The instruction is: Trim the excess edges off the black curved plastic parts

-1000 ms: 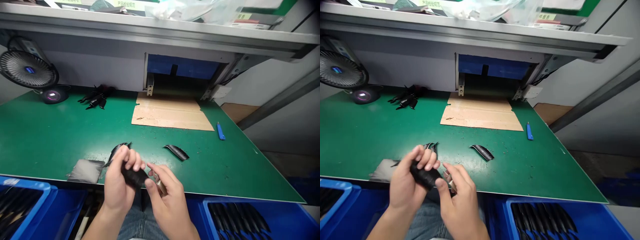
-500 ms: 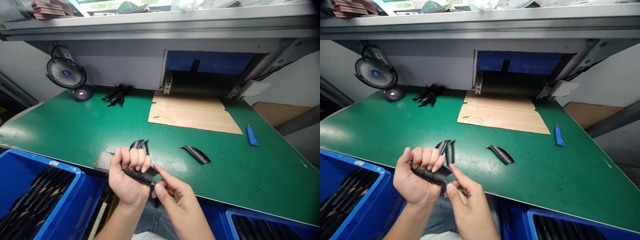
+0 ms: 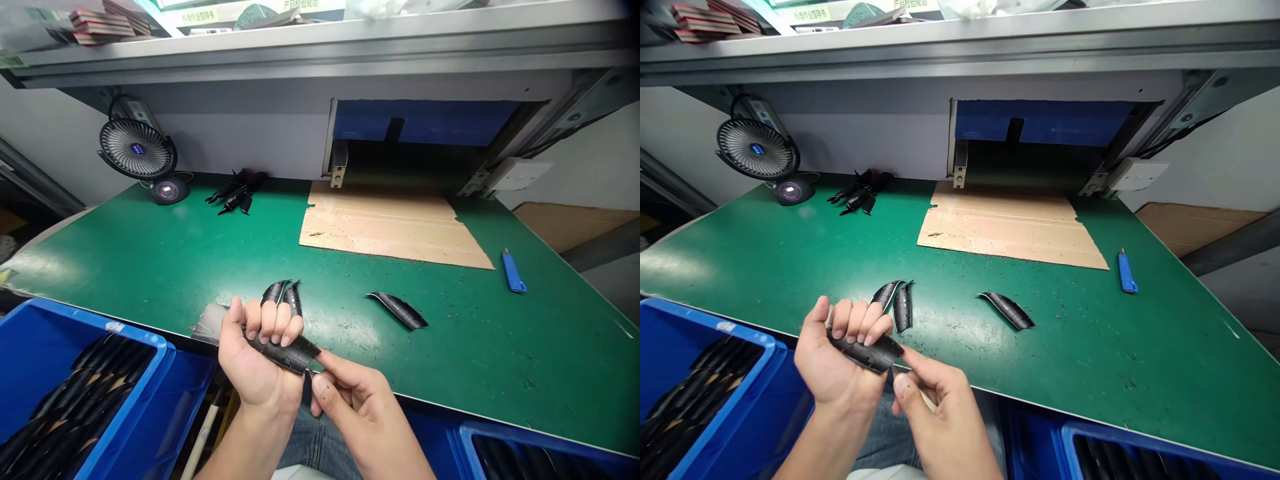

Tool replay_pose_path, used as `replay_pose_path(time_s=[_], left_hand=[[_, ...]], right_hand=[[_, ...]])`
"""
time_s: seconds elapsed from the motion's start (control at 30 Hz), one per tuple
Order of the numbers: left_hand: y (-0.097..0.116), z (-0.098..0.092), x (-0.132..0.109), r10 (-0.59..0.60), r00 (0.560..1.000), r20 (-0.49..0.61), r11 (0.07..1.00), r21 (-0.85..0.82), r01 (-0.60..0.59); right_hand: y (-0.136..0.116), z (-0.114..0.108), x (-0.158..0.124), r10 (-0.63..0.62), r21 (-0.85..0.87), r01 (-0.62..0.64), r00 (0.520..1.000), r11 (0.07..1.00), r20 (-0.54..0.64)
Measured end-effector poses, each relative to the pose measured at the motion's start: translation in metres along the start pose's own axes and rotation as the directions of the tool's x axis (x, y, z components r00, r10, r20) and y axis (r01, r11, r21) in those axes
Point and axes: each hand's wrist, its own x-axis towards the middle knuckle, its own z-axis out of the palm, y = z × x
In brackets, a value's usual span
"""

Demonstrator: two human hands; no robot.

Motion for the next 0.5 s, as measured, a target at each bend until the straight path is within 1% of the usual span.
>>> replay_pose_path(time_s=[0.13,0.3,0.4,0.5], left_hand=[[0.0006,-0.0026,-0.0007,0.031,0.999,0.014,0.999,0.026,-0.031],[-0.0027,-0.0026,-0.0024,0.062,0.998,0.028,0.995,0.082,-0.064],[-0.0049,-0.002,-0.0046,0.099,0.993,0.061,0.988,0.116,-0.105],[-0.0052,-0.0017,-0.0076,0.129,0.986,0.111,0.98,0.141,-0.144]], right_hand=[[-0.0033,0.0016,0.0012,-0.012,-0.083,0.009,1.0,0.996,-0.025],[-0.0026,0.0006,0.0017,-0.049,-0.295,0.027,0.996,0.955,-0.068],[-0.0035,0.0021,0.0012,-0.103,-0.375,0.059,0.99,0.925,-0.098],[-0.0069,0.0042,0.0001,-0.147,-0.42,0.092,0.984,0.903,-0.1]])
